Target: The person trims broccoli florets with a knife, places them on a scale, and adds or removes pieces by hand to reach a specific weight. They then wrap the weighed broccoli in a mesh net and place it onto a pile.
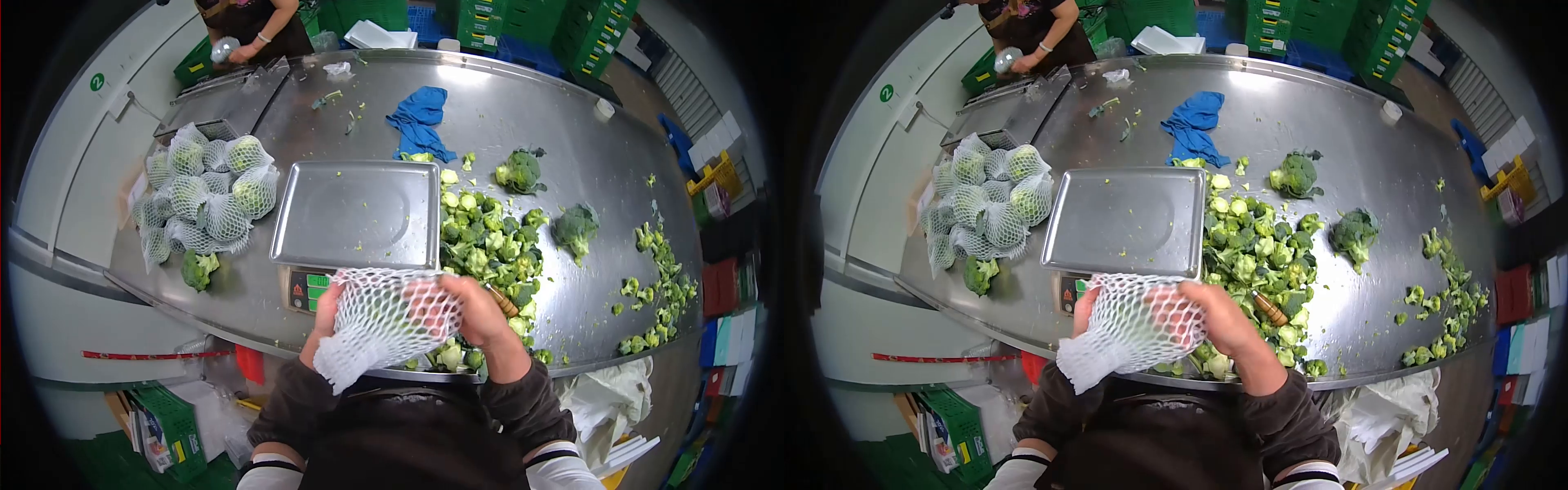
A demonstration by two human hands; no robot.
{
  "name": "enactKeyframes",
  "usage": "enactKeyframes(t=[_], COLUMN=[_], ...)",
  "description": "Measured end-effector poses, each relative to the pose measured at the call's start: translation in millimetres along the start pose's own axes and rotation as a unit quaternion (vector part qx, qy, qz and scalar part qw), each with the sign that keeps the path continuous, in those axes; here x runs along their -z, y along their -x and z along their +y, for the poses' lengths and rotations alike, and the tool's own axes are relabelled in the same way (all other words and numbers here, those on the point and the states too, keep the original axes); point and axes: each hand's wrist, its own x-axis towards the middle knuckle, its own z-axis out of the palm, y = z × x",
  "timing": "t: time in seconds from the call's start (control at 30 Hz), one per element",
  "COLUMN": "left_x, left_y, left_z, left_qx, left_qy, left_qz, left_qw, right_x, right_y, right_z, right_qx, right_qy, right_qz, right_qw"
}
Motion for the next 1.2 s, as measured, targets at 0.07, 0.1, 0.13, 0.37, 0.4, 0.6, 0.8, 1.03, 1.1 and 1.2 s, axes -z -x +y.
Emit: enactKeyframes(t=[0.07, 0.1, 0.13, 0.37, 0.4, 0.6, 0.8, 1.03, 1.1, 1.2], left_x=[-11, -12, 1, 56, 49, 39, 79, 119, 54, 55], left_y=[9, 12, 6, -24, -29, -36, -62, -99, -88, -102], left_z=[-7, -10, -12, -35, -38, 52, 278, 365, 359, 346], left_qx=[-0.007, -0.018, -0.020, -0.094, -0.066, -0.412, -0.446, -0.578, -0.469, -0.470], left_qy=[0.042, 0.086, 0.085, 0.101, 0.118, -0.313, 0.007, -0.377, 0.082, -0.126], left_qz=[-0.027, -0.055, -0.056, -0.145, -0.160, 0.050, 0.127, 0.283, 0.142, 0.101], left_qw=[0.999, 0.995, 0.995, 0.980, 0.978, 0.854, 0.886, 0.666, 0.868, 0.868], right_x=[12, 17, 19, 11, 10, 5, 81, 218, 245, 296], right_y=[-6, -6, 0, 2, -13, -29, -5, 14, 22, 10], right_z=[13, 19, 23, 52, 56, 51, 41, 9, -14, -29], right_qx=[-0.025, -0.037, -0.036, -0.031, -0.002, 0.063, 0.106, 0.238, 0.230, 0.168], right_qy=[-0.257, -0.300, -0.300, -0.268, -0.215, -0.032, -0.011, 0.330, 0.426, 0.437], right_qz=[0.016, 0.009, 0.007, 0.017, 0.058, 0.132, 0.237, 0.584, 0.640, 0.690], right_qw=[0.966, 0.953, 0.953, 0.963, 0.975, 0.989, 0.966, 0.702, 0.597, 0.552])
